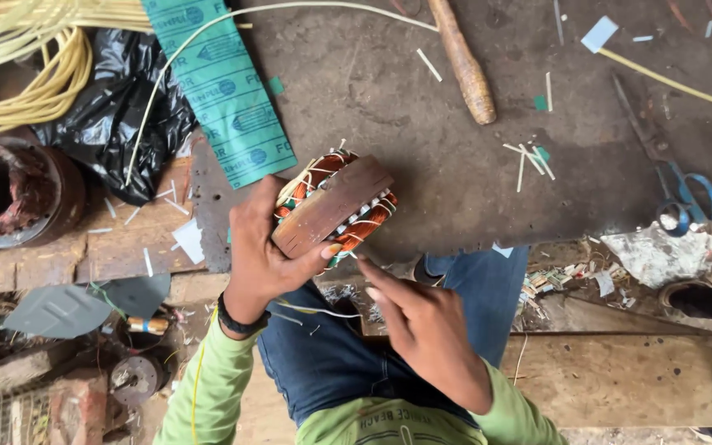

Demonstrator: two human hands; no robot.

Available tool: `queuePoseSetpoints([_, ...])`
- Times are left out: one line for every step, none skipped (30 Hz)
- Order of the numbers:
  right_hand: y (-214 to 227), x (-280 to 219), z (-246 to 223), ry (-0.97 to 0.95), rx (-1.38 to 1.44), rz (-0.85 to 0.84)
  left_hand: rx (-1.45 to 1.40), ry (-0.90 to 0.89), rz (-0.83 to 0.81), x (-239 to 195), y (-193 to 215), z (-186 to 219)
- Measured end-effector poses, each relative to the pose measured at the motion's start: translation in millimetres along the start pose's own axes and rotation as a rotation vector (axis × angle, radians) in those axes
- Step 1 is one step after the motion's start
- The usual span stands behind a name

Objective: The recorder rewires and assembles an electromechanical motor stator, inserting insulation and tapping wires into place.

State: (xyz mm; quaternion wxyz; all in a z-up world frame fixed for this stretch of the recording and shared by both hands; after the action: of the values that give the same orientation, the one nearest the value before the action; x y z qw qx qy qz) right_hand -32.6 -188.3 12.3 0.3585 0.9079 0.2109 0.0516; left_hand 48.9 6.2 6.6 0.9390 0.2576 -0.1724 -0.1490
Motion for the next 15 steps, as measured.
queuePoseSetpoints([-0.9, -3.8, 3.7, -0.028, 0.056, -0.015, 0.043, -0.031, 0.012, -2.5, 1.8, 4.3])
queuePoseSetpoints([-1.3, -8.4, 7.9, -0.059, 0.110, -0.027, 0.083, -0.065, 0.022, -4.3, 2.4, 8.7])
queuePoseSetpoints([-2.0, -9.6, 7.9, -0.061, 0.112, -0.030, 0.083, -0.060, 0.020, -5.4, 2.7, 9.3])
queuePoseSetpoints([-0.5, -10.8, 8.3, -0.049, 0.160, -0.011, 0.126, -0.071, 0.034, -5.7, 3.5, 11.8])
queuePoseSetpoints([1.3, -12.1, 8.4, -0.038, 0.207, 0.008, 0.167, -0.083, 0.047, -5.8, 4.3, 14.7])
queuePoseSetpoints([0.5, -10.8, 9.0, -0.038, 0.207, 0.010, 0.168, -0.085, 0.047, -4.8, 4.3, 16.1])
queuePoseSetpoints([1.6, -9.6, 5.0, 0.028, 0.209, 0.031, 0.171, -0.072, 0.043, -3.6, 4.4, 16.7])
queuePoseSetpoints([2.5, -8.2, 0.9, 0.096, 0.212, 0.051, 0.177, -0.058, 0.040, -2.6, 5.3, 17.3])
queuePoseSetpoints([1.6, -6.7, 1.7, 0.098, 0.213, 0.052, 0.180, -0.059, 0.040, -2.6, 5.1, 16.1])
queuePoseSetpoints([-3.9, -4.5, 9.2, 0.002, 0.246, 0.000, 0.179, -0.051, 0.039, -3.2, 4.5, 14.1])
queuePoseSetpoints([-10.0, -2.9, 16.6, -0.093, 0.280, -0.054, 0.178, -0.043, 0.037, -3.7, 3.8, 11.9])
queuePoseSetpoints([-10.6, -2.6, 17.0, -0.092, 0.281, -0.056, 0.179, -0.042, 0.038, -4.5, 3.2, 11.1])
queuePoseSetpoints([-12.3, -1.9, 17.3, -0.091, 0.274, -0.072, 0.178, -0.048, 0.045, -5.4, 3.0, 10.7])
queuePoseSetpoints([-13.7, -1.2, 17.8, -0.091, 0.267, -0.089, 0.177, -0.055, 0.053, -6.1, 2.5, 10.3])
queuePoseSetpoints([-13.8, -1.1, 17.1, -0.091, 0.267, -0.090, 0.177, -0.054, 0.054, -6.8, 1.9, 9.2])
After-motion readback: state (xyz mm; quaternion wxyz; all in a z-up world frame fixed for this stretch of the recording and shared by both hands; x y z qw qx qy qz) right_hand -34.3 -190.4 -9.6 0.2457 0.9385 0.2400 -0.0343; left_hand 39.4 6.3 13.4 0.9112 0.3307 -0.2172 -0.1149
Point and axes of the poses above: each hand's wrist, its own x-axis towards the middle knuckle, its own y-axis out of the back of the hand, z = x × y, the point moved 7 cm from there along x, towards the middle knuckle, and after that the axes turned 15 degrees about -z, right-handed, at the moved point
